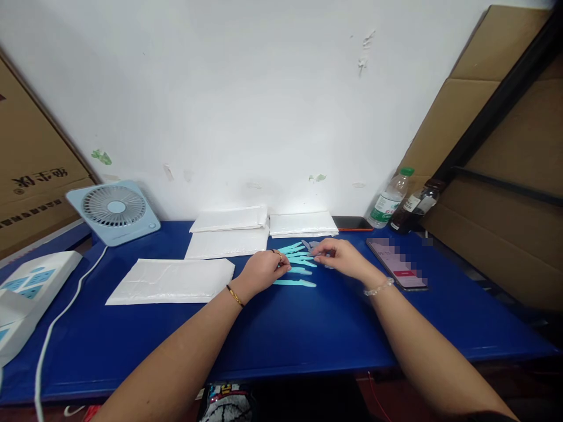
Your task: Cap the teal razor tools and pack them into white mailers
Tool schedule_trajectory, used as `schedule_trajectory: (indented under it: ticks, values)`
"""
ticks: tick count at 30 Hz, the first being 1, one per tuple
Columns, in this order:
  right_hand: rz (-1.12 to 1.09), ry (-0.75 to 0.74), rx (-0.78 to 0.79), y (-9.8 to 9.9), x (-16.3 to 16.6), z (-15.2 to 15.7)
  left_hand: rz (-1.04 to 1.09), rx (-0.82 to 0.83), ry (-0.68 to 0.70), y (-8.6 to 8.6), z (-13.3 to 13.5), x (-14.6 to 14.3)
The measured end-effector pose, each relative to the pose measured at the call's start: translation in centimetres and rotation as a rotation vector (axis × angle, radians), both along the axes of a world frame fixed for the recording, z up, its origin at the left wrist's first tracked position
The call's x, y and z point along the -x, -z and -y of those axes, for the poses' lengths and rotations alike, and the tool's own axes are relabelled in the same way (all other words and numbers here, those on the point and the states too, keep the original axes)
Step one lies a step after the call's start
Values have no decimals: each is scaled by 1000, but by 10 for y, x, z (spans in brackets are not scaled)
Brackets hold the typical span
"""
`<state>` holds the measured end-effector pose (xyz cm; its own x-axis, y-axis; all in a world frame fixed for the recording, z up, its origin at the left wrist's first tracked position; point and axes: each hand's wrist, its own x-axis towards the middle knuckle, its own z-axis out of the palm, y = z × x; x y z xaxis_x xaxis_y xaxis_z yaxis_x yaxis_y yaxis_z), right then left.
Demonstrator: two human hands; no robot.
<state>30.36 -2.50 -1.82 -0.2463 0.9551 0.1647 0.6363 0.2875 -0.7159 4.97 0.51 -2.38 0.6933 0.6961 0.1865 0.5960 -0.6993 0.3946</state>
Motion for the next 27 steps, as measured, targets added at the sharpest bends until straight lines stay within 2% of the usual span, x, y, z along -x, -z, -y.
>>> schedule_trajectory:
  ticks: [3,5,10,16,20,24,27]
  values:
    - [270,-20,-23,-1,-23,-1,-16,-33,10,2,-4,2]
    - [348,-21,21,0,-32,-1,-49,-47,7,4,-8,5]
    - [306,-12,132,3,-26,-1,-87,-35,22,11,-21,10]
    - [163,-77,217,6,-13,1,-136,-184,84,10,-23,10]
    - [127,-131,149,6,-2,3,-145,-181,116,8,-20,8]
    - [184,-122,31,5,9,2,-128,-168,136,9,-20,9]
    - [197,-120,3,6,15,1,-118,-166,137,11,-21,9]
